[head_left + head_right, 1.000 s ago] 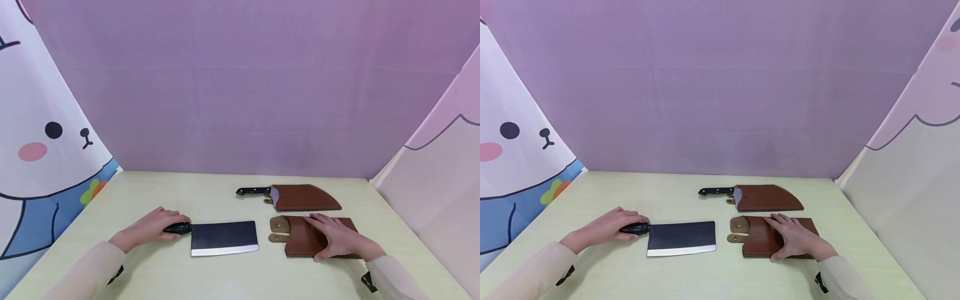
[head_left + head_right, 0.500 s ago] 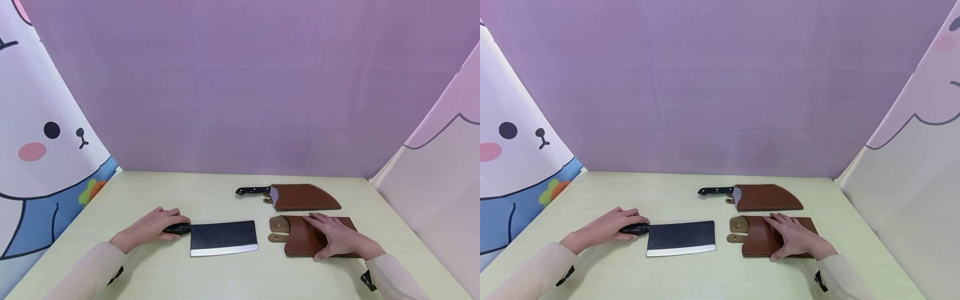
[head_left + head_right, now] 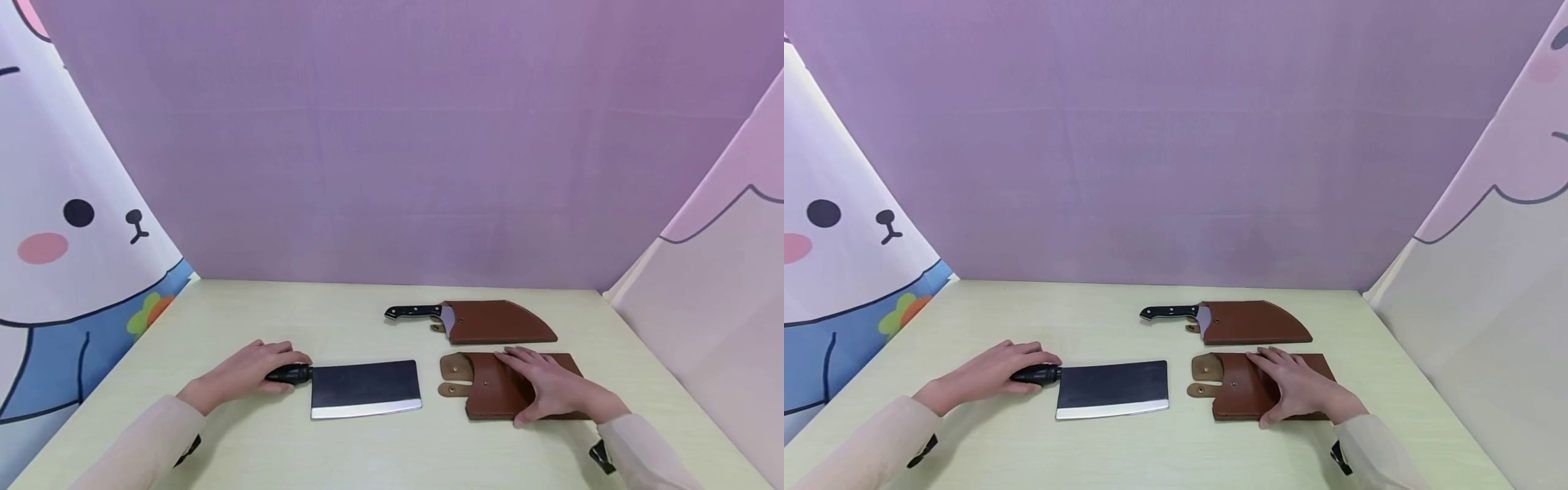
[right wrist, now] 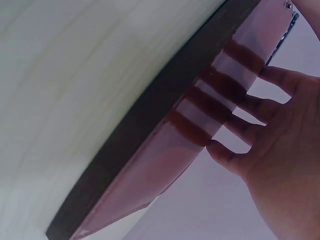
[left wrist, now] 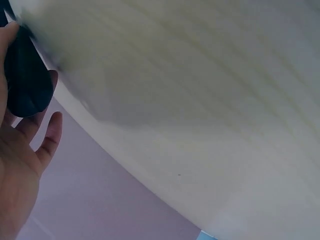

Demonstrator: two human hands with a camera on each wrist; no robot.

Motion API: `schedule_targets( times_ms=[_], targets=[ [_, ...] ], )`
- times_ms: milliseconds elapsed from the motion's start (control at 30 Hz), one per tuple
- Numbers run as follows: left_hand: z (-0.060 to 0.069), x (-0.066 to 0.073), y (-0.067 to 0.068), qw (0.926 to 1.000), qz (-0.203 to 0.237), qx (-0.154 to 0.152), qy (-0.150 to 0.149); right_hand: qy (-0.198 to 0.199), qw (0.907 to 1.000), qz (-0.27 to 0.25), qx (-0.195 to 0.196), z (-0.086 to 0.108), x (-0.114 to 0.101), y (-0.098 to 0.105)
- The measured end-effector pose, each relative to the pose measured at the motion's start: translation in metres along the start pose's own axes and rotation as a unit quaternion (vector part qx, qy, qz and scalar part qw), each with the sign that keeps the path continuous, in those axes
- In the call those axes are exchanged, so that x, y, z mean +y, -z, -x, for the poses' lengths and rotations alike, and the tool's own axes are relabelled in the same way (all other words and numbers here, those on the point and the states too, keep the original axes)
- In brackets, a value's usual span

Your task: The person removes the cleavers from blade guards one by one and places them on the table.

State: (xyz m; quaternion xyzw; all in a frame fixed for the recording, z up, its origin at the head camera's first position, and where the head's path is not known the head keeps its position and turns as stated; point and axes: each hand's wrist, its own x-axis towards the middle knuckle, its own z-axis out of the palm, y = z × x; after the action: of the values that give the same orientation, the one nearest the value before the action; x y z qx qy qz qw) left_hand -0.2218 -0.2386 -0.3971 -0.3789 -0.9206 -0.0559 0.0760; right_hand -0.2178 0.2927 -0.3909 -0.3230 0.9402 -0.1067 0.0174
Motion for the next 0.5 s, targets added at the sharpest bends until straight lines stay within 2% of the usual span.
schedule_targets(
  times_ms=[267, 500],
  targets=[
    [-0.004, 0.003, 0.008, 0.9977, 0.037, -0.045, 0.034, 0.007, 0.9999, -0.005, 0.008, -0.001, 0.0, 0.003],
    [-0.017, 0.008, 0.014, 0.9989, 0.032, -0.028, 0.019, 0.02, 0.9996, 0.003, 0.021, -0.001, 0.0, 0.008]
  ],
)
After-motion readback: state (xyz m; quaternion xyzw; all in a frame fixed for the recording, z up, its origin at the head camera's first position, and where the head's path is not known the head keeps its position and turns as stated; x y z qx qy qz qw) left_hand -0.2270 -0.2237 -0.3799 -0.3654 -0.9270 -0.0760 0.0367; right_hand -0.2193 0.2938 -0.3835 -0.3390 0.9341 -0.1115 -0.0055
